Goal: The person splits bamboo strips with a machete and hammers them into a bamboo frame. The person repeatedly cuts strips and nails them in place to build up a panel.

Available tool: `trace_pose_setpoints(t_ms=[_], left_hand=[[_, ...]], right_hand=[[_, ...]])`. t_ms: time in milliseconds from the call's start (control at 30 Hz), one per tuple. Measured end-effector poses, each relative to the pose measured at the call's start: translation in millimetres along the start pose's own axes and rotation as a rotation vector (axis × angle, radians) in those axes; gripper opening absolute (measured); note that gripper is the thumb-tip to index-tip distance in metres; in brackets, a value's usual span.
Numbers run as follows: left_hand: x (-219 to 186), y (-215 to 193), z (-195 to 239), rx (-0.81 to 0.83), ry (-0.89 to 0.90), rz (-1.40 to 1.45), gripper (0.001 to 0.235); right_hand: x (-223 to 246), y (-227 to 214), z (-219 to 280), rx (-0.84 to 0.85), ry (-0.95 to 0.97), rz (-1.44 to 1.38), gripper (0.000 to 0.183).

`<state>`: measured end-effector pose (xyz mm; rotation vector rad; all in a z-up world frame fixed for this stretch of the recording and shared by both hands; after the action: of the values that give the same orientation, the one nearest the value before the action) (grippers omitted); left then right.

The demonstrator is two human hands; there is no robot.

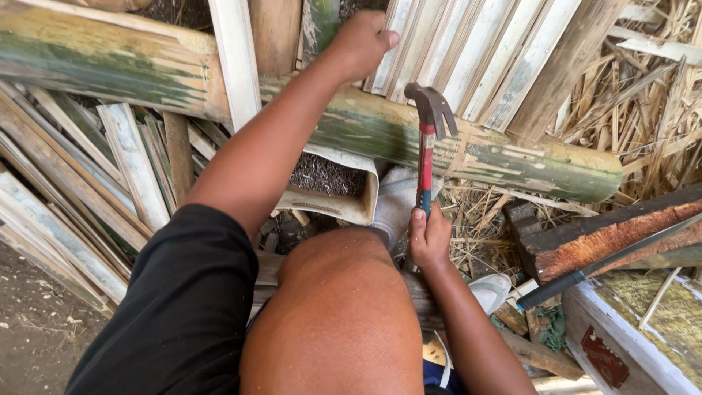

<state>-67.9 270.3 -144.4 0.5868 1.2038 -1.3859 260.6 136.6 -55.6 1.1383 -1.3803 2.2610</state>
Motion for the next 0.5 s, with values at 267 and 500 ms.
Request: trace_pose_setpoints(t_ms=[267,500], left_hand=[[6.5,4.6,-7.1,-0.054,0.051,0.225,0.028],[21.5,15.1,-7.6,-0.015,-0.056,0.296,0.029]], right_hand=[[26.4,-4.2,1.7,-0.029,-0.113,-0.065,0.043],[69.9,-28.7,6.6,-0.087,-0.32,-0.101,0.054]])
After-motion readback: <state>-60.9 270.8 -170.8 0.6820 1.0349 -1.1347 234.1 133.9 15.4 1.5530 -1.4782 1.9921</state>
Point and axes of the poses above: each hand's wrist, its own z-axis away from the middle knuckle, its own y-axis out of the palm, x = y × z, the point moved 8 cm from there along -z, towards the middle knuckle, and after that the axes turned 2 degrees about -x, right-handed, at the moved point
